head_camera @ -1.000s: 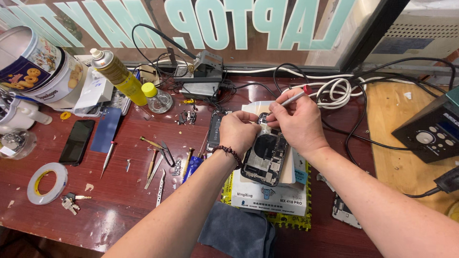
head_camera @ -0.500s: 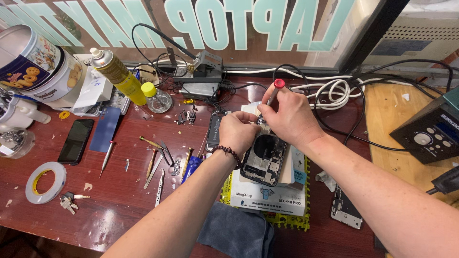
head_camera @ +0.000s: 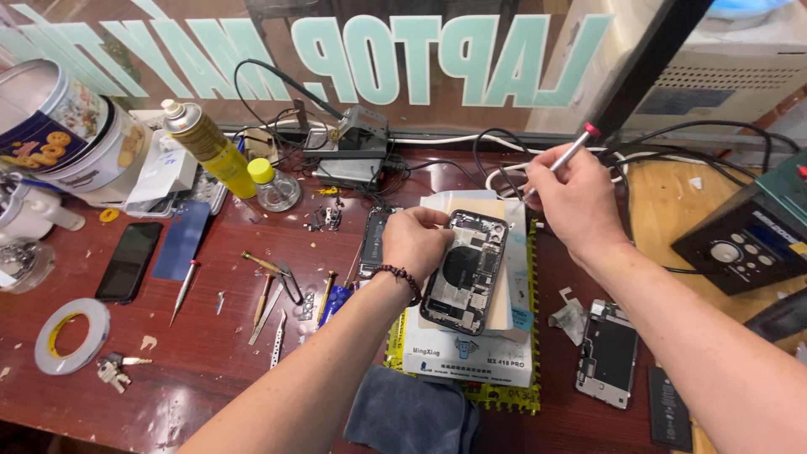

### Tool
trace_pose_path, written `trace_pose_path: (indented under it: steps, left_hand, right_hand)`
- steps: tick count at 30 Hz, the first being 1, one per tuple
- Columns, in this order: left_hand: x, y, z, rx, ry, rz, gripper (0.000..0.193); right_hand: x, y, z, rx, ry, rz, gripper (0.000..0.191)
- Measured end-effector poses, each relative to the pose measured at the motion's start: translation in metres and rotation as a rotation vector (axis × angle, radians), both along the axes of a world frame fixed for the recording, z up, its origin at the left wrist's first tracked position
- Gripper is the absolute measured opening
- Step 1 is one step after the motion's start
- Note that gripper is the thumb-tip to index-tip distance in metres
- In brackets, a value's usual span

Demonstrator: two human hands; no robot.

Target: The person uses a screwdriver to adjust components inside a disassembled mobile phone chassis, then applies black adhesive tape to the interior. The phone remains open on the workbench throughout the clip.

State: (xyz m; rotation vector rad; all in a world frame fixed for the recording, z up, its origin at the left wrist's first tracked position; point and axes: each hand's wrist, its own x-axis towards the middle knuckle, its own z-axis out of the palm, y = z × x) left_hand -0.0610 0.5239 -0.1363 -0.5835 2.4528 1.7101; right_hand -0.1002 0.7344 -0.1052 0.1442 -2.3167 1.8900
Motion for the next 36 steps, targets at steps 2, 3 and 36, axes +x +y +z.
trace_pose_path:
  steps: [2,3,36]
  left_hand:
    - [0.004,-0.003,0.004,-0.086,0.086,-0.049,0.028]
    - [0.006,-0.005,0.008,-0.132,0.131,-0.07,0.028]
    - [0.033,-0.343,-0.115,0.431,-0.333,0.596,0.015]
  right_hand:
    - [0.01,0.018,-0.008,0.069,-0.025,-0.016,0.018]
    - [0.016,0.024,-0.011,0.009,-0.116,-0.028,0.018]
    - [0.09,-0.112,0.041,0.284,-0.446,0.181,0.037]
